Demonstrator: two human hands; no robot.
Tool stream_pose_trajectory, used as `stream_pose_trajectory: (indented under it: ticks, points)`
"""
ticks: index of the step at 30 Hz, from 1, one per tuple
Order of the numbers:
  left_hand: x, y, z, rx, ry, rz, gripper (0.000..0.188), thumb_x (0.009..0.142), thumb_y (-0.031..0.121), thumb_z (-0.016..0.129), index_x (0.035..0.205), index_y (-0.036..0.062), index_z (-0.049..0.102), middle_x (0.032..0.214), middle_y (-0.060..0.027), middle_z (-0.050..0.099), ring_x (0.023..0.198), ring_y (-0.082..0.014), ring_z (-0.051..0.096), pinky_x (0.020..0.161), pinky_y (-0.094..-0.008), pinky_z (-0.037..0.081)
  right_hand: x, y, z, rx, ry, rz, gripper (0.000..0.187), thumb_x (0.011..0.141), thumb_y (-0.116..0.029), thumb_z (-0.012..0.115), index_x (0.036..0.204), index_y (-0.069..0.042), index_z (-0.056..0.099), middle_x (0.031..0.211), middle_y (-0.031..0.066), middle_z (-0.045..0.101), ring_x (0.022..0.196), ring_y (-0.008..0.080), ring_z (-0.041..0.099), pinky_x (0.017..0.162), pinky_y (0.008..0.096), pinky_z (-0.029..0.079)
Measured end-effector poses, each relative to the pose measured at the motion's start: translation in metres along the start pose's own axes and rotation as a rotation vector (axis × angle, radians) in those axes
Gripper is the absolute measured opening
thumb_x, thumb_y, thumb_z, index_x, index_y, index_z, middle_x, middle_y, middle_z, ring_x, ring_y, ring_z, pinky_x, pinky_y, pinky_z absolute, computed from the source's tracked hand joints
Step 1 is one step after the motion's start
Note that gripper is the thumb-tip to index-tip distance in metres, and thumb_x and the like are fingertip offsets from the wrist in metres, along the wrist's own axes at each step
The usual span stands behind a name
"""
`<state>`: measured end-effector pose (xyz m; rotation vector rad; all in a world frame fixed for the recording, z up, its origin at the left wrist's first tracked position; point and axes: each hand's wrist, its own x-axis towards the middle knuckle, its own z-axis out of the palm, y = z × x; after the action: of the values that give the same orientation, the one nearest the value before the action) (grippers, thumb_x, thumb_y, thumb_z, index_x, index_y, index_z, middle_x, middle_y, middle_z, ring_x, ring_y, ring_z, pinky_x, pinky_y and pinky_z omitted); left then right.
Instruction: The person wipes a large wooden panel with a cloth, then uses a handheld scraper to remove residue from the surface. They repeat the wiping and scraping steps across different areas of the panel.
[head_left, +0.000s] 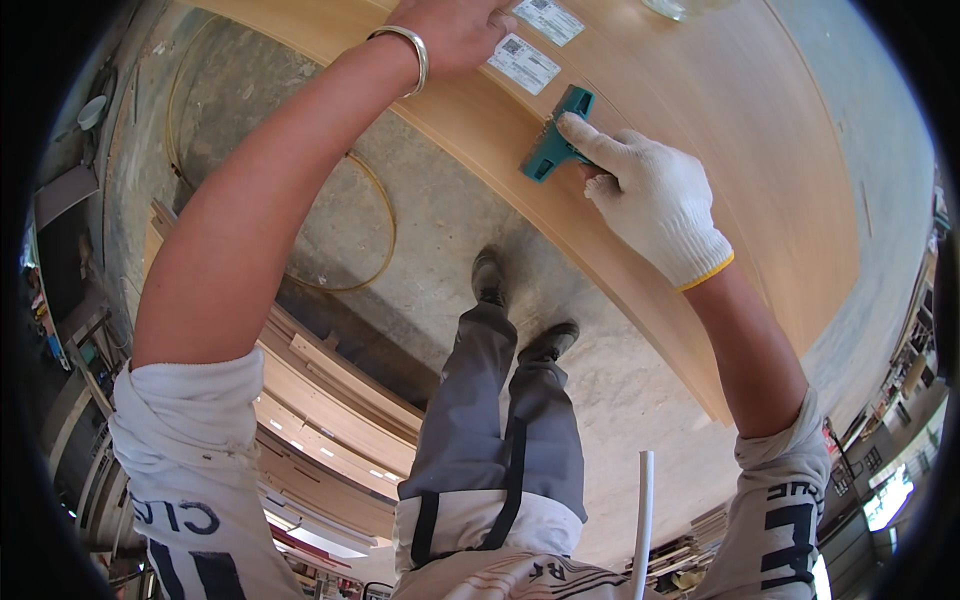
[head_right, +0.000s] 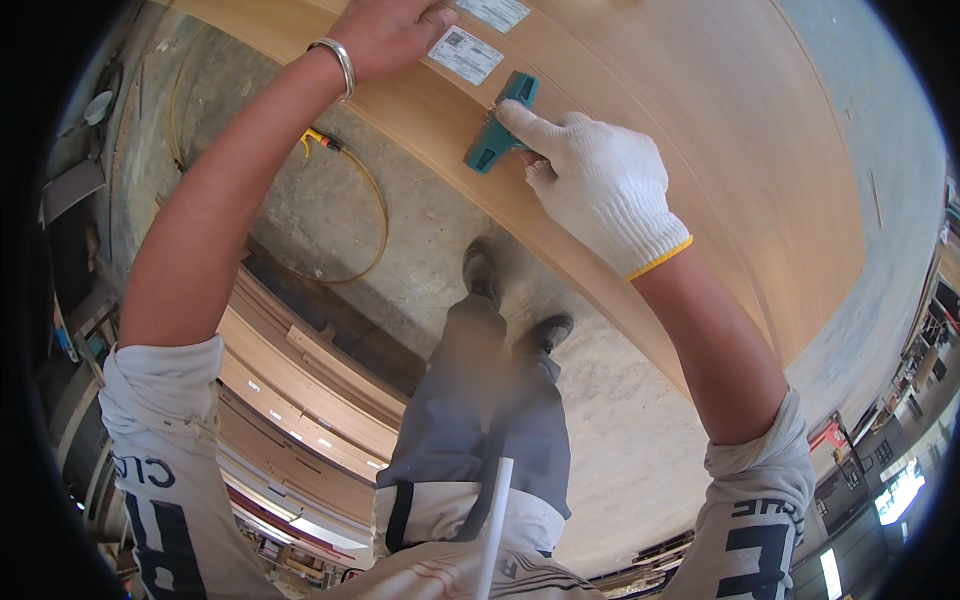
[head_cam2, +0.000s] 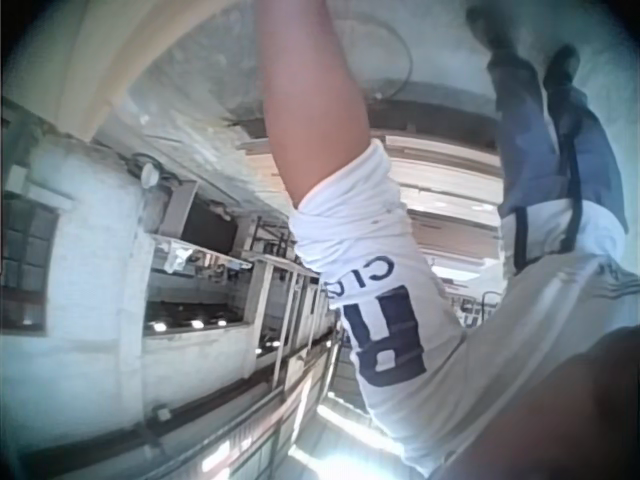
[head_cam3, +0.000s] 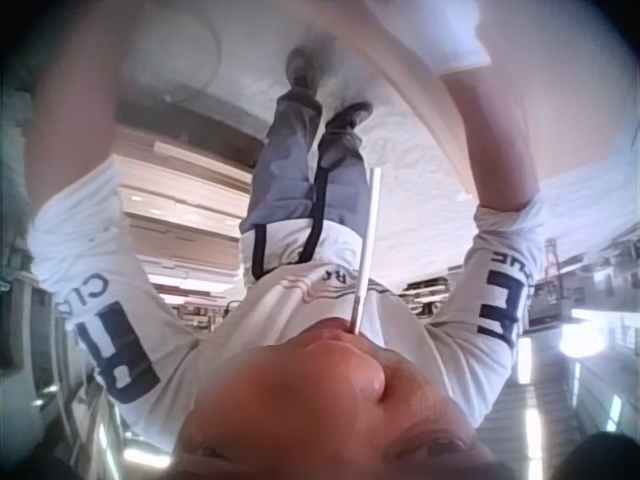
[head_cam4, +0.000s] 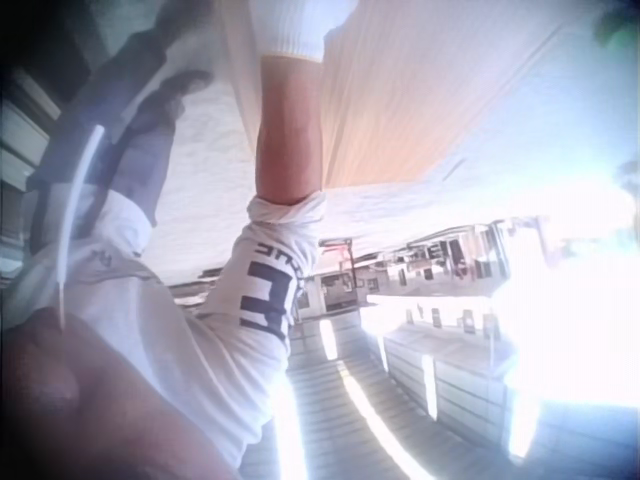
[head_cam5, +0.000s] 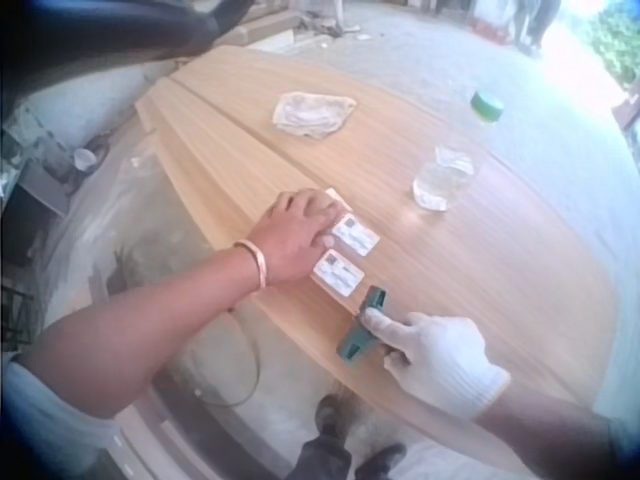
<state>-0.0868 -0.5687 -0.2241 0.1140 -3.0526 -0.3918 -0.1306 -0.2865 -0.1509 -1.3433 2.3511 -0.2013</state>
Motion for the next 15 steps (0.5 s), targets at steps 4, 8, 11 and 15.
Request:
stream_pose_trajectory:
  ticks: [4, 8, 11, 15]
  points:
    - [0.003, -0.015, 0.015, -0.039, -0.008, 0.09, 0.059, 0.099, 0.028, 0.056, 0.15, -0.001, 0.049, 0.153, -0.0265, 0.047, 0.146, -0.0446, 0.035, 0.125, -0.0502, 0.025, 0.01, -0.01, 0.002, 0.018, 0.006, 0.044, 0.045, 0.099, -0.024, 0.06, 0.143, -0.031, 0.063, 0.092, 0.0077, 0.069, 0.084, 0.0297, 0.071, 0.073, 0.0433, 0.057]
    - [-0.004, -0.027, 0.021, -0.115, 0.049, 0.083, 0.061, 0.1, 0.029, 0.055, 0.151, -0.0033, 0.047, 0.154, -0.0259, 0.047, 0.149, -0.0453, 0.032, 0.126, -0.0501, 0.023, 0.009, -0.017, 0.004, 0.024, 0.036, 0.057, 0.044, 0.098, -0.024, 0.06, 0.142, -0.03, 0.063, 0.092, 0.0078, 0.069, 0.085, 0.0298, 0.071, 0.074, 0.0435, 0.056]
    - [-0.015, -0.038, 0.015, -0.388, 0.098, -0.012, 0.062, 0.1, 0.028, 0.058, 0.153, 0.0, 0.046, 0.157, -0.0236, 0.046, 0.152, -0.0447, 0.029, 0.127, -0.0485, 0.021, 0.017, -0.021, 0.003, 0.021, 0.041, 0.04, 0.045, 0.098, -0.024, 0.06, 0.142, -0.031, 0.063, 0.093, 0.0079, 0.069, 0.085, 0.0297, 0.071, 0.075, 0.0432, 0.056]
    - [-0.07, 0.01, 0.008, -0.517, 0.522, -0.243, 0.032, 0.103, 0.015, 0.052, 0.129, 0.0069, 0.068, 0.134, -0.0136, 0.067, 0.126, -0.0315, 0.06, 0.109, -0.0427, 0.044, 0.03, -0.022, 0.005, 0.01, 0.034, 0.049, 0.045, 0.098, -0.024, 0.06, 0.143, -0.032, 0.062, 0.096, 0.0082, 0.069, 0.086, 0.0296, 0.071, 0.076, 0.043, 0.056]
